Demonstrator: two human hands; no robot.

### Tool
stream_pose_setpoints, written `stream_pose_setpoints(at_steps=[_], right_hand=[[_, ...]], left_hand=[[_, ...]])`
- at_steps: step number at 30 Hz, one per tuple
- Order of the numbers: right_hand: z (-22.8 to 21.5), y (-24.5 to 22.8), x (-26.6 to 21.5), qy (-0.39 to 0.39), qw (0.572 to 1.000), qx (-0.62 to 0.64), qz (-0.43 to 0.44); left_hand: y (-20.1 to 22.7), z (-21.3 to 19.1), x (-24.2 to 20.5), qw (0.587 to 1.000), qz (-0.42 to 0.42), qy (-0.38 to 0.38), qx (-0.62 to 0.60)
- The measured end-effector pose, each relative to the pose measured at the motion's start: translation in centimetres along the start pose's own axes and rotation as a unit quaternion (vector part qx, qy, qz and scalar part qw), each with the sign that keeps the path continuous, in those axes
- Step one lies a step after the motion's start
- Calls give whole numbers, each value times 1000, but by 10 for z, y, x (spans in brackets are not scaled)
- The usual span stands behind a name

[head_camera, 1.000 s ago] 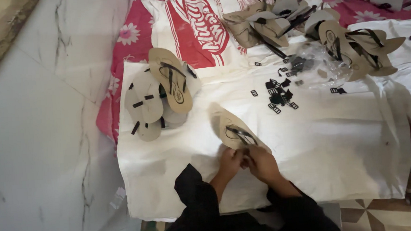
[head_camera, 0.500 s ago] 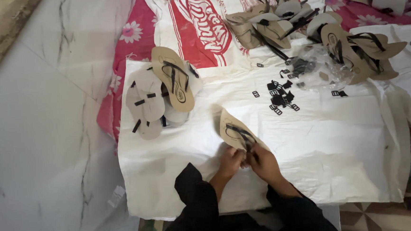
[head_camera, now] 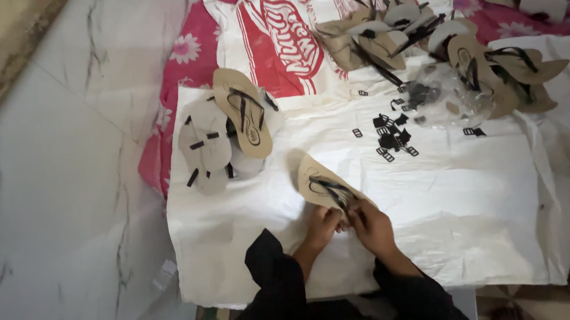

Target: Attaching straps and buckles to sandal soles.

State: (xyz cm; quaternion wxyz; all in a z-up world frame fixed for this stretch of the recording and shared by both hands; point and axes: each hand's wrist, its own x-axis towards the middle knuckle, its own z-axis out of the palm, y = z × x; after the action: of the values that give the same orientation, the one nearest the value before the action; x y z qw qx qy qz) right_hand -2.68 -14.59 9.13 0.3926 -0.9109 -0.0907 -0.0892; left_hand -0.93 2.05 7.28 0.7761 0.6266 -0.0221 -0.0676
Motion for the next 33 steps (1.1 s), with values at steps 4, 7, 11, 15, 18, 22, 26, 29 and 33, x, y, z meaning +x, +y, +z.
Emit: stream_pose_setpoints(at_steps=[4,7,11,15,18,22,26,29,33], right_hand=[[-10,-3,9,47,999,-16,16],[2,17,11,-15,999,38,11],[5,10,8,-83,954,241,156],[6,5,4,-78,965,212,133],[4,-1,4,-53,970,206,120],[0,-9,1,-5,976,189,105],[5,-5,-2,27,965,250,80],[12,5,1,13,948,312,59],[13,2,4,-23,944,322,60]], left_hand=[[-24,-4,3,1000,3,16,-25],[-59,-9,11,998,8,34,-53],[-45,-5,3,998,36,50,-20],[-42,3,9,941,227,140,208],[-19,9,6,903,261,197,281],[25,22,-7,903,213,191,319],[-6,18,-10,839,168,174,488],[-1,15,-14,905,110,129,389],[-30,3,-3,961,13,97,258]])
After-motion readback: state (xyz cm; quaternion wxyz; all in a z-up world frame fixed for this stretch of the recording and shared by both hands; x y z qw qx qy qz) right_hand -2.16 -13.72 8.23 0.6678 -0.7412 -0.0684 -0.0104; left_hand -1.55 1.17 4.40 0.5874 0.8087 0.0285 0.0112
